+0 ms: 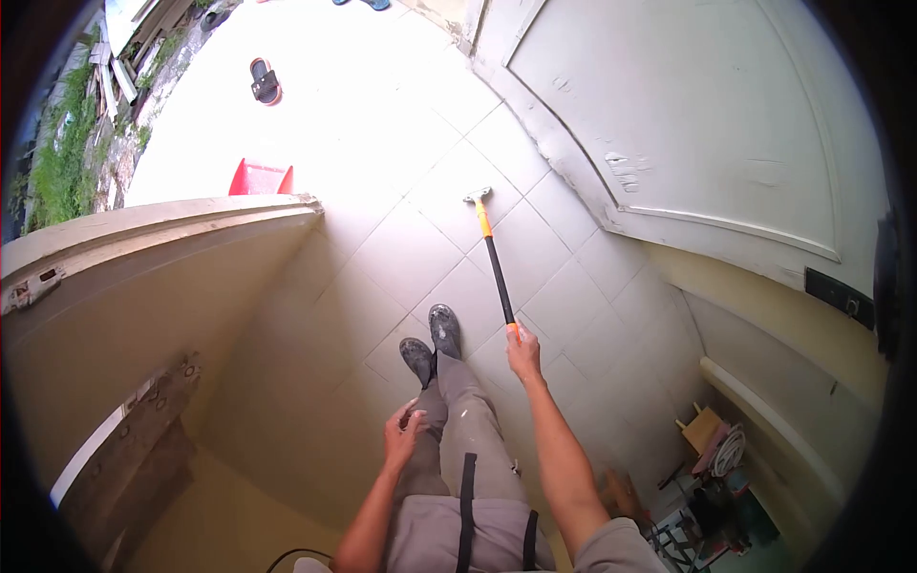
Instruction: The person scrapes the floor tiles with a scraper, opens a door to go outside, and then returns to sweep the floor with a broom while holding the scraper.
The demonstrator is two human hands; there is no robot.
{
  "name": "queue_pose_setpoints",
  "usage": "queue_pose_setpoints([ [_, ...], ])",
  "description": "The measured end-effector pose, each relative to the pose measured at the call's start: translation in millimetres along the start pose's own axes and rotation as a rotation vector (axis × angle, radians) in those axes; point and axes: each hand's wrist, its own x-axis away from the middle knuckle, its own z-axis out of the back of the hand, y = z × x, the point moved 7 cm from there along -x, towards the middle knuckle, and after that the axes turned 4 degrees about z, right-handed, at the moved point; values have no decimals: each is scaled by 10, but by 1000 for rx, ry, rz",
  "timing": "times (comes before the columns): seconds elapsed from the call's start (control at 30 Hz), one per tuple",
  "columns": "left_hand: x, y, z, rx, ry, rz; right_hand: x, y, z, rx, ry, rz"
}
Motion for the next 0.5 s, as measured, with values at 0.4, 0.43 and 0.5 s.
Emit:
queue_pose_setpoints([
  [0.4, -1556, 2521, -1863, -580, -117, -672, -1837, -1397, 452, 146, 111, 255],
  [0.43, -1726, 2829, -2044, -634, -93, -691, -1979, -1589, 532, 151, 86, 254],
  [0.5, -2121, 3190, -2409, -709, -72, -709, -2023, -1793, 700, 164, 17, 223],
])
